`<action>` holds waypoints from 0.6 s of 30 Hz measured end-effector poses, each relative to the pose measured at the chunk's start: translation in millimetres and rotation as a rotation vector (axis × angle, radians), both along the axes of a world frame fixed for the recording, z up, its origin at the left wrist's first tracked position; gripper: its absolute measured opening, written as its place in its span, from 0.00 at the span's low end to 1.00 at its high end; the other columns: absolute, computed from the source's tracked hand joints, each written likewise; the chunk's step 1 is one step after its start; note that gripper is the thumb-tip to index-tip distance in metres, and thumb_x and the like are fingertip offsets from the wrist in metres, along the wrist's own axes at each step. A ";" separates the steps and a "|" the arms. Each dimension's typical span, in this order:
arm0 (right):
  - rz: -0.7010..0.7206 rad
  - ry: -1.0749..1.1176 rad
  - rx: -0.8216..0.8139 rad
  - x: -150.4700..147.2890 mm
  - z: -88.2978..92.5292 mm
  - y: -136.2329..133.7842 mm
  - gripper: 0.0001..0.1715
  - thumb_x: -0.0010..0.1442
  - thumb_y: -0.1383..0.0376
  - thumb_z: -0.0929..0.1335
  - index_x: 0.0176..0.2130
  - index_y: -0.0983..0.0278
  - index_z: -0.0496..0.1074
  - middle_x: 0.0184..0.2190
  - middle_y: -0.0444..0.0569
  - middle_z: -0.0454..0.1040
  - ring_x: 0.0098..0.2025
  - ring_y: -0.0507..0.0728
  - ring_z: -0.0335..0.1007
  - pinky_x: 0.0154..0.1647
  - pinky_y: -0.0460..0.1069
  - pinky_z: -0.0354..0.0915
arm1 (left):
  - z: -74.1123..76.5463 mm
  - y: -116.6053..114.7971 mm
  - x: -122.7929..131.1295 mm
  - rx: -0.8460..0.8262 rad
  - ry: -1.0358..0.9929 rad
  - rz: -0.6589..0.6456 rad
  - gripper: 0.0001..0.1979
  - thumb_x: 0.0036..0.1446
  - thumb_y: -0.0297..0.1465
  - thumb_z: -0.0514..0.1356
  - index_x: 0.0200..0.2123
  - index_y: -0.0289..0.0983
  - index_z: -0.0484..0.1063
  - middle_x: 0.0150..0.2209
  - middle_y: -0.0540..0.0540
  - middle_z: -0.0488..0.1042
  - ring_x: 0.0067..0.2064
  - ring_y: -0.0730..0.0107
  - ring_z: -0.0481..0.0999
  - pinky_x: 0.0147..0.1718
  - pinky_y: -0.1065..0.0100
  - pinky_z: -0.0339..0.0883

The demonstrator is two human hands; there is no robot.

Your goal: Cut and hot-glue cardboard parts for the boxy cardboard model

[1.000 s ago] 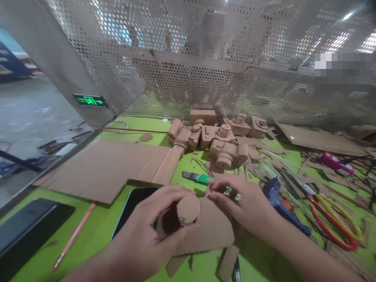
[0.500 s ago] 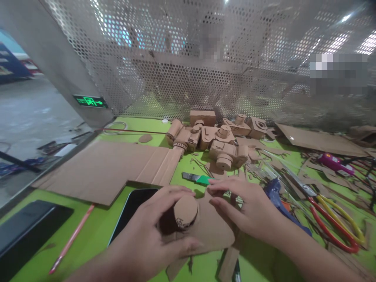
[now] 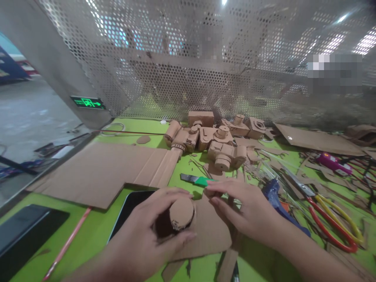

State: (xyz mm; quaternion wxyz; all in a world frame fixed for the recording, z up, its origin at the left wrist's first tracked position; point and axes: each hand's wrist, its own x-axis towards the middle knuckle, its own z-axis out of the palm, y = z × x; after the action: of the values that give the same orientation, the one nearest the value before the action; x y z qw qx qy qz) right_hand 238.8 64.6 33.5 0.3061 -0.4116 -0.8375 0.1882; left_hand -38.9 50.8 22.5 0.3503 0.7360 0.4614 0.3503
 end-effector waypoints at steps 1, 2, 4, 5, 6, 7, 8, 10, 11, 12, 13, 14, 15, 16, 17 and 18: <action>0.001 -0.004 0.000 -0.2 0.6 -0.1 0.12 0.76 0.65 0.71 0.56 0.59 0.82 0.55 0.49 0.89 0.57 0.61 0.86 0.59 0.56 0.78 | -0.1 0.1 0.0 0.005 0.002 0.000 0.21 0.54 0.35 0.75 0.51 0.54 0.81 0.54 0.51 0.84 0.56 0.50 0.83 0.58 0.53 0.77; 0.003 -0.007 0.002 -0.3 1.1 -0.3 0.12 0.76 0.65 0.71 0.56 0.59 0.82 0.54 0.49 0.89 0.57 0.61 0.85 0.59 0.56 0.78 | -0.3 0.2 0.0 0.007 0.002 0.000 0.21 0.54 0.34 0.75 0.51 0.54 0.82 0.54 0.51 0.84 0.56 0.51 0.84 0.58 0.53 0.77; 0.004 -0.009 0.003 -0.3 1.9 -1.0 0.12 0.76 0.65 0.71 0.56 0.59 0.82 0.54 0.49 0.89 0.57 0.61 0.85 0.59 0.56 0.78 | -0.3 -0.1 0.0 0.007 -0.004 -0.001 0.22 0.54 0.34 0.76 0.51 0.54 0.82 0.54 0.50 0.84 0.56 0.51 0.84 0.58 0.54 0.77; 0.005 -0.009 0.004 -0.3 2.3 -1.5 0.12 0.76 0.65 0.71 0.56 0.60 0.82 0.55 0.49 0.89 0.58 0.60 0.85 0.60 0.56 0.78 | -0.1 -0.3 0.0 0.008 -0.006 0.000 0.22 0.54 0.34 0.76 0.52 0.53 0.82 0.54 0.50 0.84 0.56 0.51 0.84 0.59 0.54 0.77; 0.004 -0.009 0.005 -0.4 2.7 -2.0 0.12 0.76 0.65 0.71 0.56 0.60 0.82 0.55 0.49 0.89 0.58 0.60 0.85 0.61 0.55 0.78 | 0.1 -0.6 -0.1 0.008 -0.007 0.001 0.21 0.54 0.34 0.76 0.52 0.53 0.82 0.54 0.50 0.84 0.56 0.51 0.83 0.59 0.54 0.77; 0.002 -0.009 0.006 -0.4 3.2 -2.4 0.13 0.76 0.66 0.71 0.56 0.60 0.82 0.55 0.49 0.89 0.58 0.60 0.85 0.61 0.55 0.78 | 0.2 -0.9 -0.1 0.009 -0.005 0.003 0.22 0.54 0.34 0.76 0.52 0.53 0.82 0.54 0.50 0.84 0.56 0.51 0.83 0.59 0.54 0.77; 0.001 -0.010 0.007 -0.6 3.5 -2.7 0.13 0.76 0.66 0.71 0.56 0.59 0.82 0.55 0.49 0.89 0.58 0.60 0.85 0.61 0.55 0.78 | 0.4 -1.2 -0.2 0.010 0.000 0.004 0.21 0.54 0.34 0.75 0.52 0.53 0.82 0.54 0.50 0.84 0.56 0.51 0.83 0.60 0.54 0.77; 0.006 -0.008 0.016 -0.9 3.4 -2.5 0.13 0.76 0.66 0.71 0.56 0.59 0.83 0.54 0.49 0.89 0.57 0.60 0.85 0.61 0.54 0.78 | 0.3 -1.5 -0.4 0.009 0.015 0.008 0.21 0.54 0.34 0.75 0.52 0.54 0.82 0.54 0.51 0.84 0.56 0.53 0.83 0.59 0.55 0.76; 0.011 -0.004 0.022 -1.0 2.9 -2.0 0.13 0.76 0.67 0.70 0.55 0.60 0.83 0.53 0.49 0.89 0.58 0.59 0.85 0.61 0.54 0.78 | 0.1 -1.6 -0.5 0.008 0.023 0.012 0.21 0.54 0.34 0.75 0.52 0.54 0.82 0.54 0.52 0.84 0.55 0.54 0.83 0.59 0.56 0.76; 0.019 0.000 0.030 -1.1 2.0 -1.3 0.13 0.76 0.67 0.70 0.55 0.60 0.84 0.53 0.49 0.89 0.58 0.59 0.85 0.62 0.54 0.78 | -0.2 -1.7 -0.6 0.004 0.028 0.016 0.22 0.54 0.33 0.74 0.52 0.55 0.82 0.54 0.53 0.84 0.55 0.55 0.83 0.59 0.57 0.76; 0.025 0.006 0.039 -1.2 0.9 -0.4 0.13 0.76 0.67 0.70 0.55 0.61 0.84 0.53 0.50 0.90 0.59 0.59 0.85 0.62 0.53 0.77 | -0.5 -1.7 -0.7 0.000 0.031 0.019 0.22 0.54 0.32 0.74 0.52 0.55 0.82 0.54 0.54 0.84 0.55 0.56 0.83 0.59 0.58 0.76; 0.031 0.011 0.047 -1.2 -0.3 0.4 0.14 0.76 0.68 0.70 0.55 0.61 0.85 0.53 0.50 0.90 0.60 0.59 0.85 0.63 0.53 0.77 | -0.7 -1.7 -0.7 -0.004 0.031 0.019 0.22 0.54 0.32 0.74 0.52 0.56 0.81 0.54 0.54 0.84 0.56 0.57 0.83 0.59 0.59 0.76; 0.033 0.015 0.054 -1.1 -1.6 1.1 0.14 0.76 0.68 0.70 0.55 0.62 0.85 0.53 0.51 0.90 0.60 0.59 0.85 0.63 0.52 0.76 | -0.9 -1.7 -0.7 -0.006 0.029 0.017 0.23 0.54 0.32 0.74 0.52 0.56 0.81 0.54 0.55 0.84 0.56 0.57 0.83 0.59 0.59 0.75; 0.033 0.018 0.059 -0.9 -2.8 1.6 0.14 0.76 0.68 0.70 0.55 0.62 0.85 0.54 0.51 0.89 0.60 0.59 0.85 0.63 0.52 0.76 | -0.9 -1.8 -0.6 -0.007 0.027 0.013 0.22 0.54 0.32 0.74 0.52 0.57 0.81 0.54 0.55 0.84 0.56 0.57 0.83 0.59 0.60 0.75; 0.032 0.021 0.063 -0.7 -3.7 1.9 0.14 0.76 0.68 0.70 0.55 0.62 0.85 0.54 0.51 0.89 0.60 0.59 0.85 0.63 0.52 0.77 | -1.0 -1.9 -0.6 -0.008 0.025 0.012 0.22 0.54 0.32 0.74 0.52 0.57 0.81 0.54 0.55 0.84 0.56 0.58 0.84 0.59 0.60 0.76; 0.031 0.023 0.067 -0.4 -4.5 2.1 0.14 0.76 0.68 0.70 0.55 0.62 0.86 0.54 0.51 0.89 0.60 0.59 0.85 0.63 0.52 0.77 | -1.0 -2.0 -0.5 -0.010 0.022 0.012 0.22 0.54 0.32 0.74 0.52 0.57 0.81 0.53 0.56 0.84 0.56 0.58 0.84 0.59 0.61 0.76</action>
State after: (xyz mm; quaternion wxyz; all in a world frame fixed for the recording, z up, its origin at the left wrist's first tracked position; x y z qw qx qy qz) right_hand 238.4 66.7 29.0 0.3266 -0.3859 -0.8460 0.1696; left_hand -39.4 48.8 21.5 0.3466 0.7353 0.4714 0.3420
